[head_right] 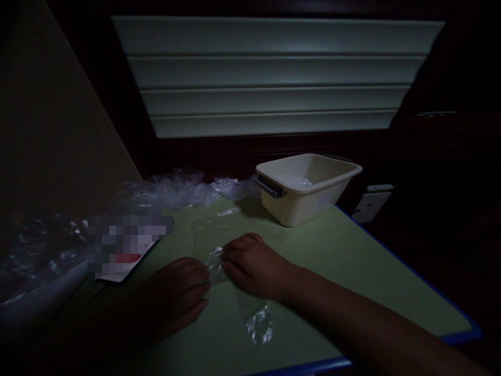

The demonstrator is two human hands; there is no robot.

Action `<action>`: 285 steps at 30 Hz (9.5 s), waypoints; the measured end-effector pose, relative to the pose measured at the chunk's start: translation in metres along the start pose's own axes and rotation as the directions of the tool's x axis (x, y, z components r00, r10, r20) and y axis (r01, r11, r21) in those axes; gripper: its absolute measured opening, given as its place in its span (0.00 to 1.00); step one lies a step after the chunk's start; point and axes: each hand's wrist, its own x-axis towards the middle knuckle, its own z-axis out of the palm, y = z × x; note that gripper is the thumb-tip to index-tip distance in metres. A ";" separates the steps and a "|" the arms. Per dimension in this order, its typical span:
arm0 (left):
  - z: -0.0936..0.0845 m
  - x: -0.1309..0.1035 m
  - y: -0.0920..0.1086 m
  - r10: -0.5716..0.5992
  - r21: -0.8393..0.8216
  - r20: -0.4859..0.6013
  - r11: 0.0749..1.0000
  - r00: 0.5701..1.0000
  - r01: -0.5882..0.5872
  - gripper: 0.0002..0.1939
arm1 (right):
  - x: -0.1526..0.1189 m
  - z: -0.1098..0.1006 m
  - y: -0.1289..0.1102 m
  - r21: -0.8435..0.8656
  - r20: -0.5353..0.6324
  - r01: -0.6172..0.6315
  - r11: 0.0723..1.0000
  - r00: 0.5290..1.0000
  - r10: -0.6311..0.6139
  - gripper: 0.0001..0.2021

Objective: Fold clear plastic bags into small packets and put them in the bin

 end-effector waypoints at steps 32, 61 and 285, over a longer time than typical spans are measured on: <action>-0.004 0.002 0.000 -0.037 -0.048 -0.005 0.998 0.999 0.037 0.02 | -0.031 -0.049 -0.003 0.410 0.433 -0.012 0.912 0.882 -0.184 0.20; -0.003 -0.001 0.000 -0.046 -0.049 -0.023 0.998 0.999 0.045 0.07 | -0.025 -0.045 -0.010 0.384 0.400 -0.009 0.923 0.903 -0.157 0.18; -0.015 0.004 0.011 0.013 -0.049 -0.023 0.999 1.000 -0.014 0.08 | -0.013 -0.008 -0.003 -0.124 0.067 0.046 0.991 0.997 -0.038 0.12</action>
